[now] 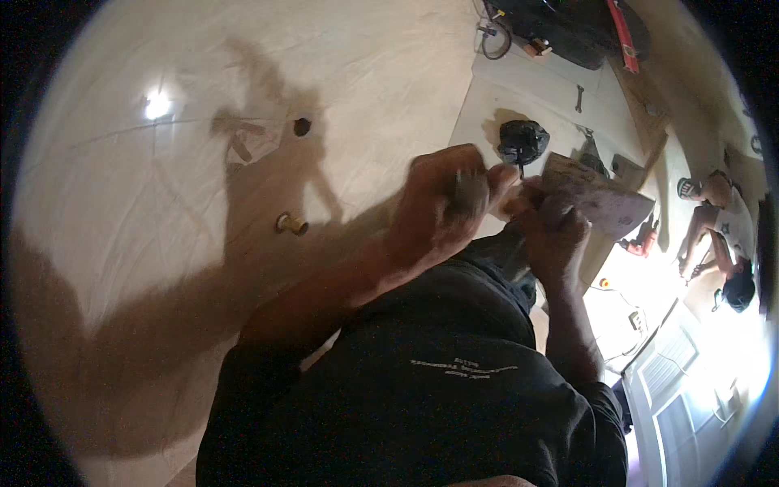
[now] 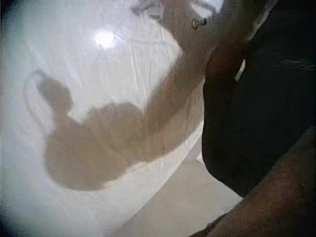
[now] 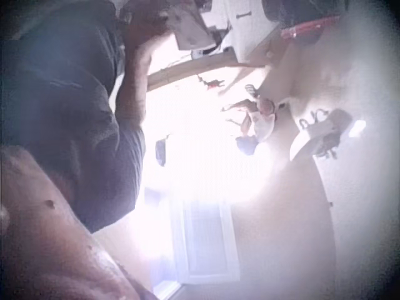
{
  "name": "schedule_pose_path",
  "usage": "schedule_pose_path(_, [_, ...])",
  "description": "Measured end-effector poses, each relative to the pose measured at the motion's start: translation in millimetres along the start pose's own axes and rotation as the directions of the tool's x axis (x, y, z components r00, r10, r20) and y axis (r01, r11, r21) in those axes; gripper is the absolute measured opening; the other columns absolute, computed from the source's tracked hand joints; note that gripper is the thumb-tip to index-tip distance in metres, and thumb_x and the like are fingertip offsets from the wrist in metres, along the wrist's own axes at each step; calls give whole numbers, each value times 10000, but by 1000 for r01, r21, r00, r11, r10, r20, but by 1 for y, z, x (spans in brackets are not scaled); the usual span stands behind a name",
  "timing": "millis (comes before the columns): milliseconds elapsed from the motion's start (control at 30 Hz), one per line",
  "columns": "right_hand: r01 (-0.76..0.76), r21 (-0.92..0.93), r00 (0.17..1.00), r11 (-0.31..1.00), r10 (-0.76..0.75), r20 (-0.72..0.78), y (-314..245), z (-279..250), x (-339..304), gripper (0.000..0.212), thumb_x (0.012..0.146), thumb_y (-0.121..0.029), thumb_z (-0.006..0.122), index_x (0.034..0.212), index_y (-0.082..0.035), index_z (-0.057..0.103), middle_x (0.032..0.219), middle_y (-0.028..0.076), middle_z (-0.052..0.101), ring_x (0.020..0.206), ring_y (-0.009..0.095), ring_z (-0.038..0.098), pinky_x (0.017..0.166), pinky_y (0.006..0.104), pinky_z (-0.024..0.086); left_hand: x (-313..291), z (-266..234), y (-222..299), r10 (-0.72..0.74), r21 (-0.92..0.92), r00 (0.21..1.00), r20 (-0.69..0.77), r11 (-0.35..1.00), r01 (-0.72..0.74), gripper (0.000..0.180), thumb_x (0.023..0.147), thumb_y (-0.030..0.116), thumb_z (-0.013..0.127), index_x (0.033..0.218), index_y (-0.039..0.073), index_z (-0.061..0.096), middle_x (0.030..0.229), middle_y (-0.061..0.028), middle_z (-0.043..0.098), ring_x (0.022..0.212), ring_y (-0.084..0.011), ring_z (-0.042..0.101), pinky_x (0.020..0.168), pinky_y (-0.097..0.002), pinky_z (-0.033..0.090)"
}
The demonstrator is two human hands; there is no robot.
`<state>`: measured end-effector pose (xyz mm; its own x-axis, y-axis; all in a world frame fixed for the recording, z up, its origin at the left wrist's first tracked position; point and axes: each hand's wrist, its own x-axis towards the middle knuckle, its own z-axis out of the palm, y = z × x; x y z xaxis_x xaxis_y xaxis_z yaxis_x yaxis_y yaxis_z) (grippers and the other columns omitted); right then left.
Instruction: The person uses a hammer and a tool to work on a wall opening, then assembles a bidet attachment by connecting a hose and brass fitting.
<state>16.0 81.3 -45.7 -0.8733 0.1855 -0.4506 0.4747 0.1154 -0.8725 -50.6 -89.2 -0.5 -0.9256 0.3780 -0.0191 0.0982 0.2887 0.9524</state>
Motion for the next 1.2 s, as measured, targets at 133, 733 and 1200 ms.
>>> schedule_pose_path(133, [270,265,958,926,-287,25,7,-13,-2,258,994,-178,618,1208,-42,664,1232,94,698,1136,137,652,956,284,529,13,31,-23,-454,-589,887,87,694,413,210,1005,184,582,856,50,645,790,-48,630,669,-145,552,608,-320,449])
schedule_pose_path(733, [-117,225,960,967,169,-224,142,-184,8,368,851,-237,760,1066,31,628,828,143,690,749,232,671,661,387,525,0,65,-170,-343,548,895,285,824,141,225,961,153,599,825,-24,570,776,-103,608,739,-184,529,709,-351,462])
schedule_pose_path(1200, [-708,210,591,674,728,-347,462,-393,-25,276,777,-191,672,891,57,704,804,194,719,748,314,728,687,427,576,-38,234,-141,-833,836,547,89,361,414,359,976,206,617,741,-49,525,670,-91,486,643,-184,395,611,-369,405])
